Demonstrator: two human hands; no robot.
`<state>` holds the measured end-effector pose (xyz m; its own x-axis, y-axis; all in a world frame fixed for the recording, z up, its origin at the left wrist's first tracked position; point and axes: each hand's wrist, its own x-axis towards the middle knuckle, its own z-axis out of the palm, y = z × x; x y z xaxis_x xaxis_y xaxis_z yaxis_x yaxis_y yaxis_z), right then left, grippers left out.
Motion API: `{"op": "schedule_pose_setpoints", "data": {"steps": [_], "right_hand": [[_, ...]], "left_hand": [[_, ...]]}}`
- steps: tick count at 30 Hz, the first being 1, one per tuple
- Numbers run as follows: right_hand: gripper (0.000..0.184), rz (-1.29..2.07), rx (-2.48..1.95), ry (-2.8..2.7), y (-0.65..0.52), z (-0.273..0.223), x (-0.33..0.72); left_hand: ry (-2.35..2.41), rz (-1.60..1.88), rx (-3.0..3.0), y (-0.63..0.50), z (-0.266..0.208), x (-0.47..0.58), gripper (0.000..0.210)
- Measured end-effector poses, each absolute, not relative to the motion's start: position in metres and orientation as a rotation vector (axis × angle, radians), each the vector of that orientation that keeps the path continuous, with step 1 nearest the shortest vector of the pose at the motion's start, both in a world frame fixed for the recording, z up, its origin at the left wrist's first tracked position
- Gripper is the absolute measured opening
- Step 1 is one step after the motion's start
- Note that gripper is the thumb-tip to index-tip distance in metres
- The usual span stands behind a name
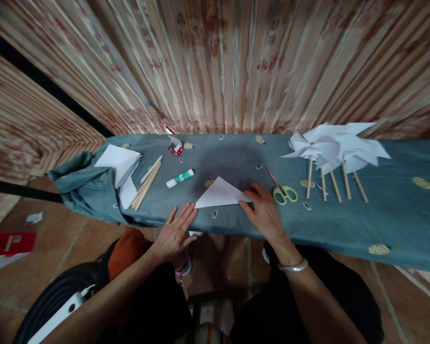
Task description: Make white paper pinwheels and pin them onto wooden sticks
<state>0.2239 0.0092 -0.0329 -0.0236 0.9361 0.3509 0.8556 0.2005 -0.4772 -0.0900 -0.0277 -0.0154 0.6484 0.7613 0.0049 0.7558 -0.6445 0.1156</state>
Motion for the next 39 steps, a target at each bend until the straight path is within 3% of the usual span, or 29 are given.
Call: {"op": "schedule_pose_setpoints", "data": {"steps": [7, 14, 22, 24, 31, 33, 39], "right_hand": [[0.027, 0.25, -1.621, -1.748, 0.006, -0.027, 0.214], [0.023, 0.429, -1.572, -1.369, 0.01, -0.008, 0.23], [0.013, 0.016, -1.485, -1.714, -0.005, 0.015, 0.216], [0.013, -0.047, -1.467, -1.857, -0.011, 0.014, 0.204], [0.018, -0.092, -1.469, -2.057, -0.024, 0.007, 0.183], [0.018, -0.07, -1.479, -2.111, -0.024, 0.006, 0.184], [0.054, -0.157, -1.515, -2.298, -0.009, 0.003, 0.199]], "left_hand": [[1.288, 0.121, 2.721, -0.029, -0.016, -0.089, 0.07], [1.355, 0.344, 2.637, -0.025, -0.001, -0.075, 0.072], [1.328, 0.733, 2.565, -0.005, 0.017, -0.023, 0.083], [1.312, 0.757, 2.68, -0.001, 0.022, -0.012, 0.076], [1.133, 0.561, 2.845, 0.023, 0.021, -0.002, 0.032], [1.144, 0.584, 2.785, 0.03, 0.016, -0.006, 0.028], [1.1, 0.621, 2.641, 0.026, 0.006, -0.019, 0.028]]}}
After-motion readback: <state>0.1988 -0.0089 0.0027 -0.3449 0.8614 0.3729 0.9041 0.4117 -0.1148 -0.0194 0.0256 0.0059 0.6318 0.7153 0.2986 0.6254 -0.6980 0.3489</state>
